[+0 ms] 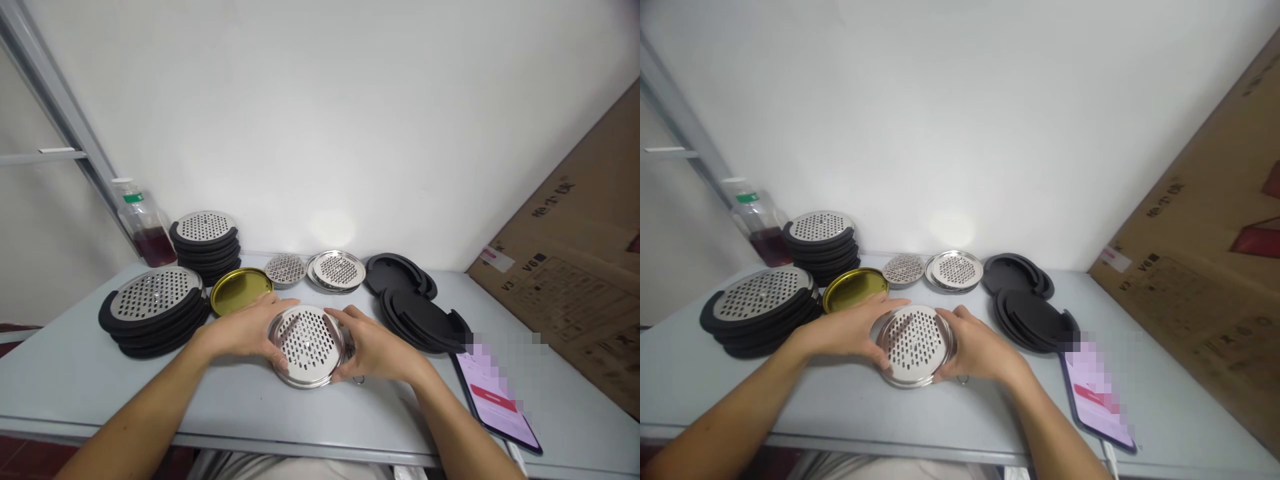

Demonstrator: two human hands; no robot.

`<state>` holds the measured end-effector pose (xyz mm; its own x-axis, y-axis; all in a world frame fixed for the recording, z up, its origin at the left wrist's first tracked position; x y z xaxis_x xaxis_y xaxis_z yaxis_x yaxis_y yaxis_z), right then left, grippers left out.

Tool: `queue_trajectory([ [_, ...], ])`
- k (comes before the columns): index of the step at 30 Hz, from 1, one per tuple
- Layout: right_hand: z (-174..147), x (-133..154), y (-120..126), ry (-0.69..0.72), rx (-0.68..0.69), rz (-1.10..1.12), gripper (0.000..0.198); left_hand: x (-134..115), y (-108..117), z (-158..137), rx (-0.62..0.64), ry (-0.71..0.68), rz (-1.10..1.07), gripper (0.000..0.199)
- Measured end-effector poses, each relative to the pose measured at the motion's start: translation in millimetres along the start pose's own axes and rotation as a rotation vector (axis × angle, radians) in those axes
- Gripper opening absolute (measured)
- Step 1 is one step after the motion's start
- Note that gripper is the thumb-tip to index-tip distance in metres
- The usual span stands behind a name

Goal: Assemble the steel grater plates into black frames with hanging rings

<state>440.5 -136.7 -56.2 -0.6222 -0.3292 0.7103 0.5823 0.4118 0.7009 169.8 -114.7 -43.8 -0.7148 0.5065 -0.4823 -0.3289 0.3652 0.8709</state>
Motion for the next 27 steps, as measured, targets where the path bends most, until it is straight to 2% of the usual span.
queue_trajectory([
  [6, 1, -2, 0, 0.033, 0.018, 0.03, 0.091, -2, -6, 1, 0.117, 0.01, 0.083, 0.116],
  [8, 2, -3, 1, 0.024, 0.024, 0.04, 0.087, -2, -9, 2, 0.133, 0.003, 0.086, 0.116],
  [12, 2, -2, 1, 0.015, 0.019, 0.052, 0.083, -3, -11, 3, 0.105, -0.034, 0.038, 0.109],
  [21, 2, -4, 1, 0.037, 0.023, 0.019, 0.092, -10, -8, 0, 0.084, -0.011, 0.012, 0.103],
  [27, 1, -2, 4, 0.034, 0.04, 0.022, 0.081, -10, -10, 0, 0.074, -0.001, 0.004, 0.1],
])
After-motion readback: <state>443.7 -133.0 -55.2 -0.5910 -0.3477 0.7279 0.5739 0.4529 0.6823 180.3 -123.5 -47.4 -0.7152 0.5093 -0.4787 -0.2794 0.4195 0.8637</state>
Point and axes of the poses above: each hand's wrist, its own z-axis towards the middle knuckle, its own y-axis out of the back of the hand, x = y × z, the point moved 1 cm from there along z, towards the middle knuckle, and after that the axes turned 8 degrees about z, right-handed, at the moved point
